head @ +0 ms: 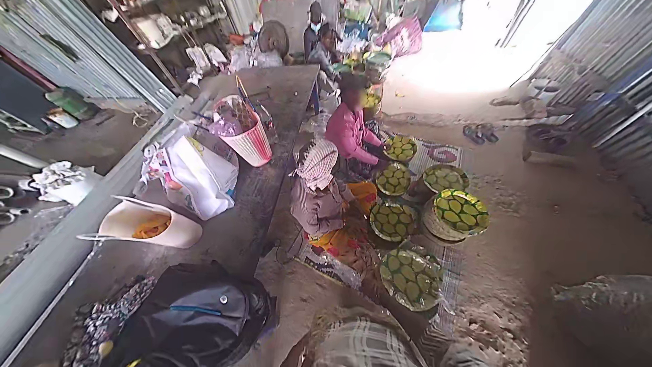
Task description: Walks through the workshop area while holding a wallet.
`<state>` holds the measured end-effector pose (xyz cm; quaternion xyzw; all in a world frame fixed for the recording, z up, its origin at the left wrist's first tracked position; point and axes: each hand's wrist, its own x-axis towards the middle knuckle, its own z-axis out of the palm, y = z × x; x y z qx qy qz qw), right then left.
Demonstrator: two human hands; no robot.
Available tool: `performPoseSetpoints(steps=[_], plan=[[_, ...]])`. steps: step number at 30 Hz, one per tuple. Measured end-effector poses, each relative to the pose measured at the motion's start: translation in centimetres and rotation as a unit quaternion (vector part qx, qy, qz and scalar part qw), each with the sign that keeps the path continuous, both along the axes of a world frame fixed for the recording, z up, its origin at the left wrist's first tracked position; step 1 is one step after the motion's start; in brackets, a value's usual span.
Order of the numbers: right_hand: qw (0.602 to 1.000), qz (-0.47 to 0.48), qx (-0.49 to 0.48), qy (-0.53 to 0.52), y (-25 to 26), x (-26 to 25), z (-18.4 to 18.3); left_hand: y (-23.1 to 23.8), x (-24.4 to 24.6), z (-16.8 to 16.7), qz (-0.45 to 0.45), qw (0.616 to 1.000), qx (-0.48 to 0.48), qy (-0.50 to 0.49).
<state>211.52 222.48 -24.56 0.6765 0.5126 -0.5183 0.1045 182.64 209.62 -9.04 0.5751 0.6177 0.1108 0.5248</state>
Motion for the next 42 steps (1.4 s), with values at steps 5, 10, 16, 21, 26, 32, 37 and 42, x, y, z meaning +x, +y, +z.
performPoseSetpoints(steps=[5,10,16,21,26,32,37,42], plan=[[0.996,0.083,-0.012,0.024,-1.4,-1.7,-0.2,-1.4,0.6,1.9,0.028,0.999,-0.028,0.013],[0.976,0.215,-0.001,0.018,-1.7,-2.5,2.2,-3.5,1.1,1.8,0.060,0.997,-0.045,0.014],[0.987,0.134,-0.027,0.084,-2.2,-2.7,-1.4,-6.2,-1.0,-3.5,0.073,0.997,0.010,-0.009],[0.986,0.159,-0.042,0.019,-2.0,-1.7,-0.9,-4.3,1.0,1.1,0.079,0.996,-0.044,0.013],[0.997,0.067,-0.033,0.017,-1.8,1.4,-5.3,-3.1,2.0,0.4,0.049,0.998,-0.015,-0.026],[0.998,-0.040,-0.032,0.022,-3.7,5.9,-5.3,-1.0,2.8,0.6,0.000,1.000,-0.007,-0.015],[0.993,-0.105,-0.047,0.005,-6.7,8.7,-5.6,0.4,3.4,1.3,-0.025,1.000,-0.002,0.010],[0.991,-0.113,-0.077,-0.013,-8.3,9.7,-5.7,0.7,3.5,1.1,-0.042,0.999,0.001,0.016]])
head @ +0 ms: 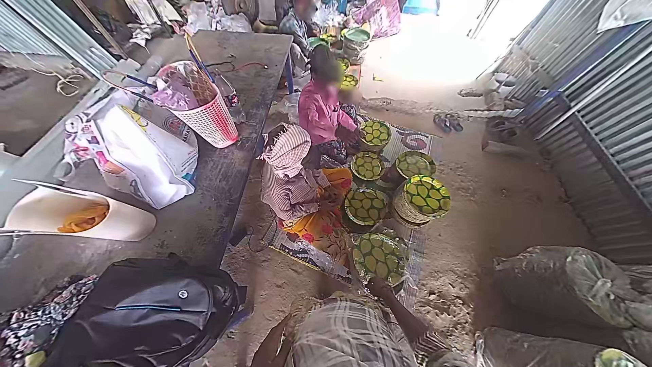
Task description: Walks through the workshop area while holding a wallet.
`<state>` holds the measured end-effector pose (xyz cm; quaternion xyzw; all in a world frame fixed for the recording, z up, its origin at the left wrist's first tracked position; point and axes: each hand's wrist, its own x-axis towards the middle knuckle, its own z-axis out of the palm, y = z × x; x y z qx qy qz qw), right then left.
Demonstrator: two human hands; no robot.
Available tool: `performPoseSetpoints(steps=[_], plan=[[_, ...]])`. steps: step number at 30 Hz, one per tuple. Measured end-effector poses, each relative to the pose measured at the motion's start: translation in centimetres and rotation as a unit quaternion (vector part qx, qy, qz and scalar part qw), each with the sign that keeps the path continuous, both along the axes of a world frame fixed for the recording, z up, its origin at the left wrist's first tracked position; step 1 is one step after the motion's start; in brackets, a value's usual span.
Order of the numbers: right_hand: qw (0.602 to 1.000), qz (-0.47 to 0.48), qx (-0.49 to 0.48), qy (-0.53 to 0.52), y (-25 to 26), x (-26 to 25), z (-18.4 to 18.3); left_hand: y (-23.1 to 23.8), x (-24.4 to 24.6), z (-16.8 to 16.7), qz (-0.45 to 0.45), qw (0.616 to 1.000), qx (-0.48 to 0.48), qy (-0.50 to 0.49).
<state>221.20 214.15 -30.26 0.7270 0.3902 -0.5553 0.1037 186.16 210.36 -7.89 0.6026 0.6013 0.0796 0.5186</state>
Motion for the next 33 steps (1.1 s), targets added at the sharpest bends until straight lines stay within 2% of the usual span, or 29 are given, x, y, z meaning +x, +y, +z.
performPoseSetpoints(steps=[4,5,8,9,12,17,23,25,29,33], plan=[[1.000,0.027,0.004,-0.007,0.7,-2.1,9.0,0.0,0.3,0.3,-0.017,1.000,0.005,0.005],[1.000,0.029,0.010,-0.003,0.7,-2.1,8.5,0.0,0.3,0.3,-0.016,1.000,0.003,0.006],[0.999,0.007,0.030,0.025,1.0,-0.8,0.8,-0.1,0.2,-0.1,-0.004,1.000,-0.004,0.003],[0.999,-0.007,0.025,0.032,1.3,-0.9,0.1,-0.2,0.1,-0.1,0.000,1.000,-0.006,0.003],[0.999,-0.023,0.021,0.037,2.0,-1.3,0.5,-0.2,-0.1,0.2,0.002,1.000,-0.011,0.008],[0.998,0.002,0.041,0.037,2.7,-1.5,0.5,-0.7,-0.4,0.1,0.012,1.000,-0.011,0.005],[0.999,0.016,0.031,0.036,3.1,-1.8,-0.2,-2.7,0.6,0.7,0.059,0.978,-0.060,-0.190],[0.999,0.011,0.030,0.037,3.0,-2.1,-0.3,-3.0,0.5,0.3,0.073,0.972,-0.062,-0.215],[0.999,0.002,0.027,0.041,2.2,-2.4,0.1,-3.0,0.4,1.1,0.014,0.978,-0.026,-0.205],[0.999,0.003,0.021,0.030,1.8,-2.6,0.4,-2.9,0.1,1.7,-0.039,0.963,0.003,-0.266]])
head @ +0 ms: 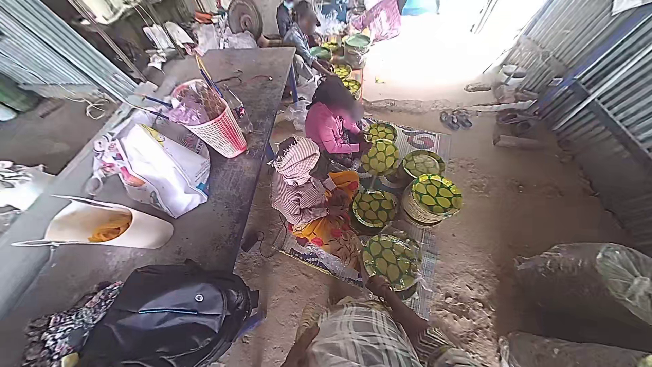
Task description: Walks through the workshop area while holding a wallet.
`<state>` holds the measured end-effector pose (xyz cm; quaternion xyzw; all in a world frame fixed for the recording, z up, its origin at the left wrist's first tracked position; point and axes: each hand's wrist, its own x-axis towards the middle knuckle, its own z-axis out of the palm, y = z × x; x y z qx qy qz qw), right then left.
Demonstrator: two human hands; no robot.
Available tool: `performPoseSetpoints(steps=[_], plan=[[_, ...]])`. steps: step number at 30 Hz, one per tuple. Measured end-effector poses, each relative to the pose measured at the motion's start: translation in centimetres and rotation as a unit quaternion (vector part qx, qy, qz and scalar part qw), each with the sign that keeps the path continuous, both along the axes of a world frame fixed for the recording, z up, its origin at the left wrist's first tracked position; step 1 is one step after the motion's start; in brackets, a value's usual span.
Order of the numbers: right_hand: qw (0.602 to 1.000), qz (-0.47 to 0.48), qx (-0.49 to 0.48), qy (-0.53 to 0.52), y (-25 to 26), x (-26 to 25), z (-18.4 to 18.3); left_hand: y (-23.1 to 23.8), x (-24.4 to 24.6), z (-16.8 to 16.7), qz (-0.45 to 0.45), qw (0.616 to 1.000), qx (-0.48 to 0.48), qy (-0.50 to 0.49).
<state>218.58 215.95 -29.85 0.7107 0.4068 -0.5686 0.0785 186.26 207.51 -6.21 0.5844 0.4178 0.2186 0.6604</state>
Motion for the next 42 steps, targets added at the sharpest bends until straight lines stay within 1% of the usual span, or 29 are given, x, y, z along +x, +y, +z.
performPoseSetpoints(steps=[2,4,8,14,19,22,27,28,30,31,34,35,38,42], plan=[[1.000,-0.001,0.000,0.002,0.0,0.0,-0.1,0.4,0.7,1.4,-0.018,1.000,0.006,0.013],[1.000,-0.006,0.002,0.010,0.1,0.2,-0.6,0.5,0.4,1.1,-0.040,0.999,0.008,0.005],[0.999,-0.021,0.018,0.021,-0.2,0.4,-0.9,0.6,0.0,-0.2,-0.051,0.999,0.011,-0.004],[0.999,-0.042,0.014,0.017,-1.1,0.3,0.5,0.9,0.2,0.7,-0.076,0.997,0.002,0.023],[0.999,-0.045,0.005,0.015,-1.4,0.2,0.5,0.5,-0.2,-0.6,-0.063,0.998,0.008,0.009],[0.999,-0.039,0.009,0.018,-1.4,0.0,1.1,0.5,-0.1,-0.5,-0.061,0.998,0.004,0.017],[0.999,-0.026,0.010,0.019,-1.4,0.0,0.6,0.3,0.0,-0.7,-0.051,0.999,0.003,0.014],[0.999,-0.026,0.014,0.015,-1.4,-0.1,1.0,0.3,0.0,-0.7,-0.049,0.999,0.000,0.014],[0.999,-0.033,0.024,0.015,-1.5,-0.6,3.1,0.3,0.2,-0.5,-0.048,0.999,0.004,0.019],[0.999,-0.028,0.032,0.019,-1.4,-0.5,3.2,0.3,0.2,-0.4,-0.052,0.998,0.008,0.024],[0.999,-0.029,0.038,0.020,-1.6,0.0,-0.2,0.4,0.1,-0.7,-0.057,0.998,0.016,0.031],[0.999,-0.035,0.023,0.016,-1.5,0.1,-0.6,0.4,0.0,-0.9,-0.055,0.998,0.017,0.030],[0.999,-0.033,-0.005,0.010,-1.0,-0.1,0.6,0.4,-0.1,-1.0,-0.054,0.998,0.015,0.029],[1.000,-0.024,0.007,0.007,-1.1,-0.1,0.3,0.5,0.0,-0.9,-0.054,0.998,0.014,0.039]])
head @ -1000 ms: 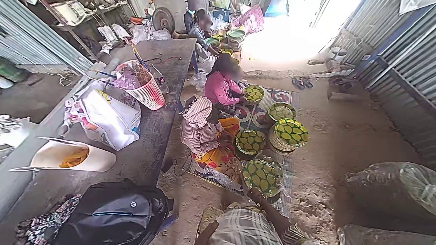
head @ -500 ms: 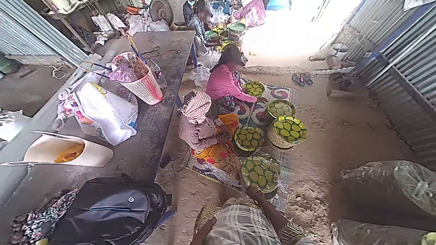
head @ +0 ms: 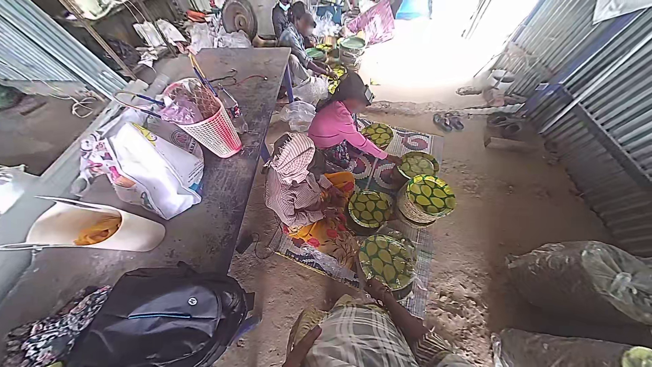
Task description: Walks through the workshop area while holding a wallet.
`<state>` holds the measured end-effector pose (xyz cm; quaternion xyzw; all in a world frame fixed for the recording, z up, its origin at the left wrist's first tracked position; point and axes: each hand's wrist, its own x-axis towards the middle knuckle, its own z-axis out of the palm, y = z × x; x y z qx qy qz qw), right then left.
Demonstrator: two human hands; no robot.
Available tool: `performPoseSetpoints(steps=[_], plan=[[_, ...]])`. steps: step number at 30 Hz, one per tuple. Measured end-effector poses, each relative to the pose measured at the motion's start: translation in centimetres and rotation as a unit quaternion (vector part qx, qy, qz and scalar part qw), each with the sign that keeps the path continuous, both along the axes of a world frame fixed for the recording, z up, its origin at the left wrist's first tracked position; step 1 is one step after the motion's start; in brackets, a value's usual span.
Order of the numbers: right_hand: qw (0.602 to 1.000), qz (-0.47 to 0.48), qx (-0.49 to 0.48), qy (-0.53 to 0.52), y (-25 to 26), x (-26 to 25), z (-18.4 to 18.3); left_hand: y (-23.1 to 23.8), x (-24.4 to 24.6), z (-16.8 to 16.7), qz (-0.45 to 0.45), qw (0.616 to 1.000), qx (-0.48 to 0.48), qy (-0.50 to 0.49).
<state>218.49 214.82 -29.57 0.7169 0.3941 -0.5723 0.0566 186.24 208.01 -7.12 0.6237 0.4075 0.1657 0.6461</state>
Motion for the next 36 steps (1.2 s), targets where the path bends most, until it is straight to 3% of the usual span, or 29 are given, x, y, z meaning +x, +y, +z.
performPoseSetpoints(steps=[12,18,21,24,28,30,36], plan=[[1.000,-0.005,-0.001,0.002,-0.1,0.3,0.0,0.5,0.1,0.0,-0.004,1.000,-0.016,-0.006],[1.000,-0.006,0.008,0.007,-0.3,-0.2,4.5,1.1,1.0,1.4,-0.002,0.999,-0.034,0.010],[1.000,0.027,-0.001,0.004,0.1,0.8,1.5,1.3,1.2,1.6,-0.005,0.999,-0.031,0.016],[1.000,0.004,0.012,0.008,0.2,0.2,3.2,1.5,1.2,1.6,-0.011,0.999,-0.021,0.022],[0.999,0.009,0.038,0.027,0.6,0.2,2.8,1.5,1.3,2.2,0.005,0.999,-0.032,0.028],[0.996,0.020,0.072,0.045,0.7,0.8,1.0,1.3,1.2,2.0,0.015,0.999,-0.041,0.025],[0.999,0.043,0.000,0.004,2.0,0.1,-0.7,0.5,0.6,0.5,0.035,0.999,-0.023,0.004]])
